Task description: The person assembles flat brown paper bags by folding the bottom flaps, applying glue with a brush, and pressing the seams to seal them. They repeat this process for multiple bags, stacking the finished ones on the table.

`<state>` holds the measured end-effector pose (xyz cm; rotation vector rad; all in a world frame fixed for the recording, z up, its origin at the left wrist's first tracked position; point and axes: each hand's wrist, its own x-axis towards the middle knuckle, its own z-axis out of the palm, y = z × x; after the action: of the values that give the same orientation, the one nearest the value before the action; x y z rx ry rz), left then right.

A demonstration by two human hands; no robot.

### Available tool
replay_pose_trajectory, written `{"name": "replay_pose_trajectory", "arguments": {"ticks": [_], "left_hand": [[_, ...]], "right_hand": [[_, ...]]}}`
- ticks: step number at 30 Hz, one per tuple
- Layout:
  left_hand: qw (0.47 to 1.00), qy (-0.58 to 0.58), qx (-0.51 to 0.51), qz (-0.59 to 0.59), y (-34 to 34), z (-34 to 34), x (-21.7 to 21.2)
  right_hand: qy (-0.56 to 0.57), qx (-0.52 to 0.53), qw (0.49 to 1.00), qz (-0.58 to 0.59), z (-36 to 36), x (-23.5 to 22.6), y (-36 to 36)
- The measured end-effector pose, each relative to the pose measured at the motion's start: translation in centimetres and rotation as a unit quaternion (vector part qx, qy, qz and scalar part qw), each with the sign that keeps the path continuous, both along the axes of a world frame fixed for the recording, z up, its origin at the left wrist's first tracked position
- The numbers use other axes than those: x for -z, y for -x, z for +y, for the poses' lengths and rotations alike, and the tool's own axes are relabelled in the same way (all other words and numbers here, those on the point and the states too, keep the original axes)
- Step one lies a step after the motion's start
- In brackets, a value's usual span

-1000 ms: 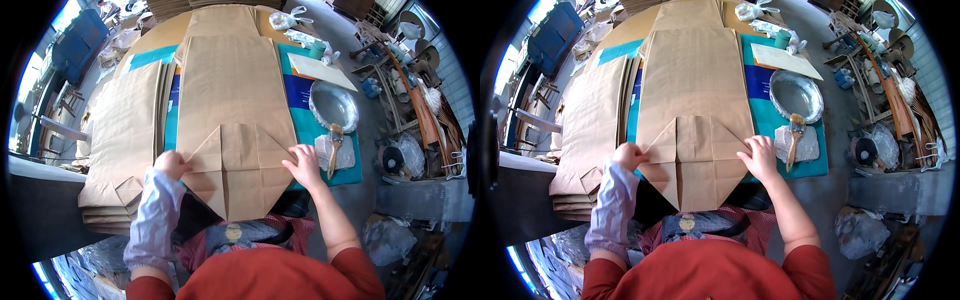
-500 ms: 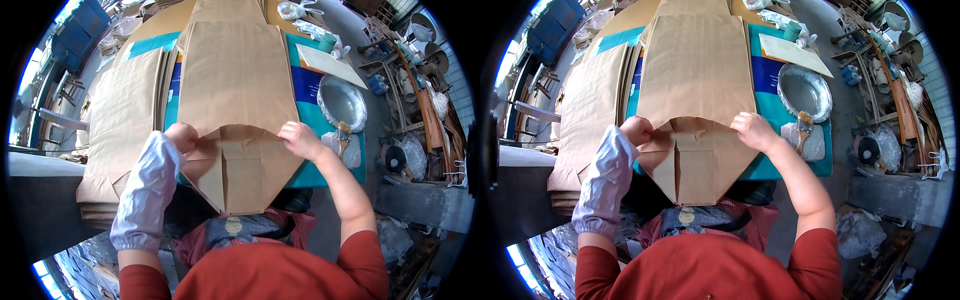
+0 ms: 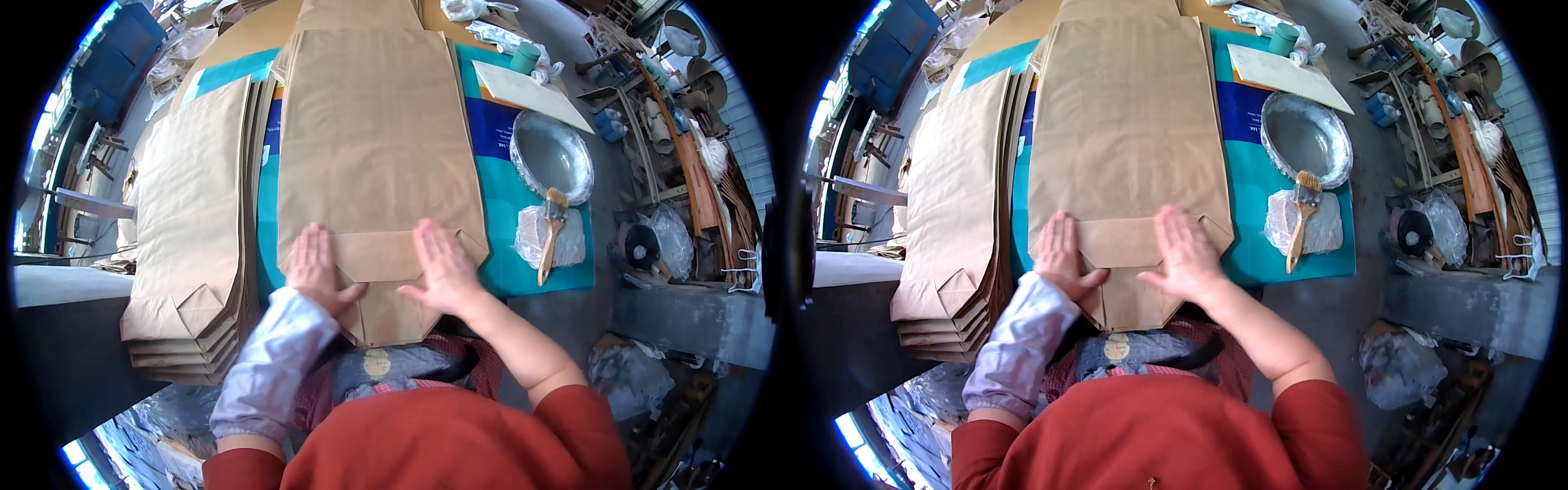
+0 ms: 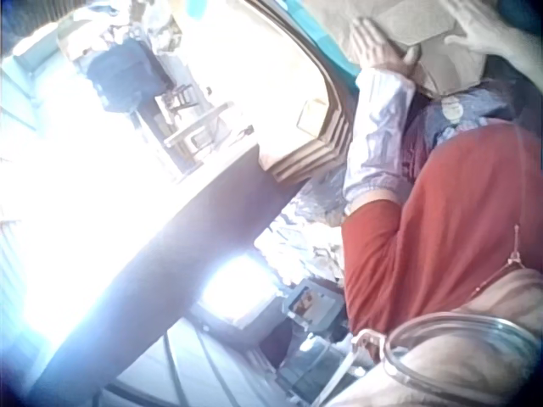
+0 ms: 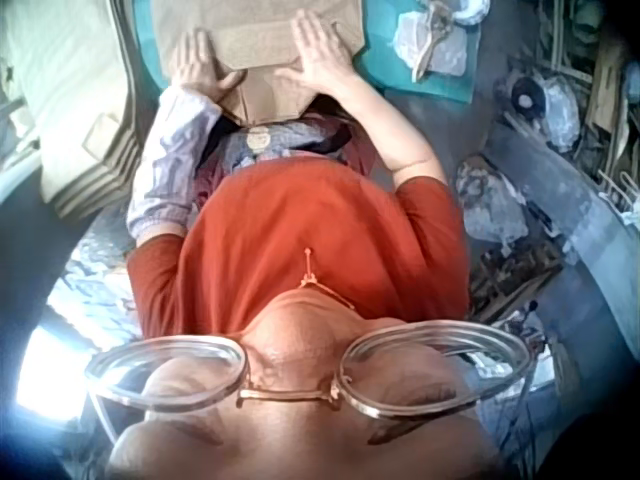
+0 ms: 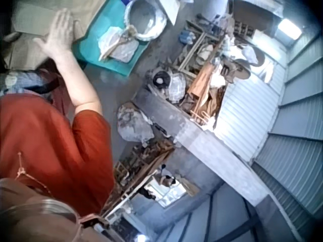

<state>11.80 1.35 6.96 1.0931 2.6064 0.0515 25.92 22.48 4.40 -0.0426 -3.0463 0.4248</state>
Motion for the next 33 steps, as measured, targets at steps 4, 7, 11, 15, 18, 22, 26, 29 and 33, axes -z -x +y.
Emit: {"name": "replay_pose_trajectory", "arguments": {"ticks": [4,7,11,15,18,22,26,29,33], "left_hand": [[0.996,-0.075,0.045,0.01,1.0,-2.4,1.1],[0.974,-0.199,0.084,-0.066,2.3,-2.3,0.5],[0.936,-0.298,-0.083,-0.166,6.4,-0.4,1.6],[0.955,-0.286,-0.08,0.021,4.0,5.0,-0.3],[0.934,-0.324,-0.146,-0.02,3.7,5.9,0.1],[0.872,-0.444,-0.129,-0.161,6.1,2.9,1.4],[0.815,-0.455,-0.082,-0.349,7.7,1.4,0.7],[0.838,-0.439,-0.034,-0.322,8.6,0.7,1.1],[0.915,-0.3,-0.165,-0.215,10.9,4.7,1.8]], "right_hand": [[0.011,0.017,1.0,0.016,2.2,-0.1,-1.8],[0.19,-0.024,0.981,-0.007,4.2,-2.1,0.1],[0.365,0.114,0.916,0.118,6.5,-0.6,2.5],[0.331,0.117,0.927,0.13,6.2,1.2,2.7],[0.453,0.144,0.864,0.167,6.2,1.4,2.0],[0.276,0.112,0.914,0.277,3.6,-3.9,1.8],[0.324,0.015,0.936,0.139,-0.8,-5.5,4.4],[0.354,0.054,0.926,0.122,-4.7,-3.7,9.9],[0.35,0.045,0.921,0.164,-7.4,-3.7,9.8]]}}
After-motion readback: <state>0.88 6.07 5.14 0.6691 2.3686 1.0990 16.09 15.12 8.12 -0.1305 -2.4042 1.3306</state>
